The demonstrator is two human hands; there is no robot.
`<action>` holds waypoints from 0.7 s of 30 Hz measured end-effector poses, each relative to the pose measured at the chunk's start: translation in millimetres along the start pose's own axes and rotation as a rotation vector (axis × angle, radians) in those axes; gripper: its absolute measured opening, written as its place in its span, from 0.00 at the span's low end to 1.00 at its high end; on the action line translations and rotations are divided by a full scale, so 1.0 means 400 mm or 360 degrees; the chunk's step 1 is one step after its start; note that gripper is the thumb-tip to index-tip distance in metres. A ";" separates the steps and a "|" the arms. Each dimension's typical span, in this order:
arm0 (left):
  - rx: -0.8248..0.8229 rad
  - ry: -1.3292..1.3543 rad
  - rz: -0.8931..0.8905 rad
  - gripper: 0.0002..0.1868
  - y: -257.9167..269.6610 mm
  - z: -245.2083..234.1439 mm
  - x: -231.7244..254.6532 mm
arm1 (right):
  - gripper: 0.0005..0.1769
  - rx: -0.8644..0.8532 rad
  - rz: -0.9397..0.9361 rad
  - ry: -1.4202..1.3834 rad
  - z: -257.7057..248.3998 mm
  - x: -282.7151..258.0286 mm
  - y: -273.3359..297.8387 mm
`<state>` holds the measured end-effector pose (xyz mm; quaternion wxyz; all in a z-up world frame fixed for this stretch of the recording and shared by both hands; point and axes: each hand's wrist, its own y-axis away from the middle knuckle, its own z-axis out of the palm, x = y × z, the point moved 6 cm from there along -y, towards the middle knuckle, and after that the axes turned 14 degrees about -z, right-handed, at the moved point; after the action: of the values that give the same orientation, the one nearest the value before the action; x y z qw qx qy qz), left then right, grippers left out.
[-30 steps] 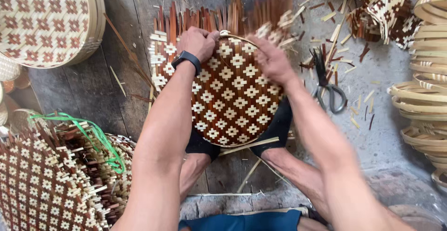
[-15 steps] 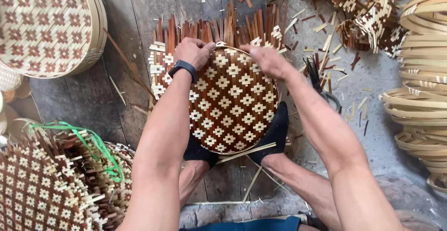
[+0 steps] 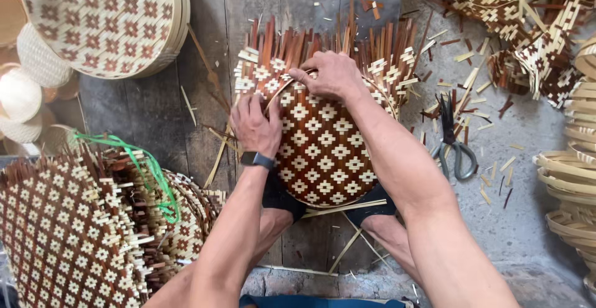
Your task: The person trims the excess woven bamboo strips from the edge of a round basket using shears. They repeatedly place a wooden block inside the basket to hold the shape, cut the protruding strips, and then remove the block to inspect the finished edge.
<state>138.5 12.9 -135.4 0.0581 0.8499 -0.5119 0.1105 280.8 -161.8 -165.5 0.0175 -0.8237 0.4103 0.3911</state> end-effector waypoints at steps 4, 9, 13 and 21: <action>-0.0352 0.0202 -0.0393 0.21 0.020 0.073 -0.056 | 0.48 -0.0289 0.0301 0.0111 -0.007 -0.023 -0.022; -0.0538 0.0491 -0.0840 0.22 -0.009 0.104 -0.086 | 0.48 -0.0422 0.0534 0.0173 -0.021 -0.045 -0.033; -0.0728 0.0702 -0.1057 0.20 -0.046 0.102 -0.101 | 0.45 -0.0463 0.0537 0.0223 0.022 -0.024 -0.064; -0.0022 0.0469 -0.0331 0.19 0.010 0.044 -0.088 | 0.36 -0.0272 -0.0218 0.0226 0.093 -0.106 -0.083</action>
<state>121.2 37.4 -161.4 0.1494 0.8724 -0.4079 0.2238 265.0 -98.7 -173.0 -0.0552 -0.8739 0.3185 0.3631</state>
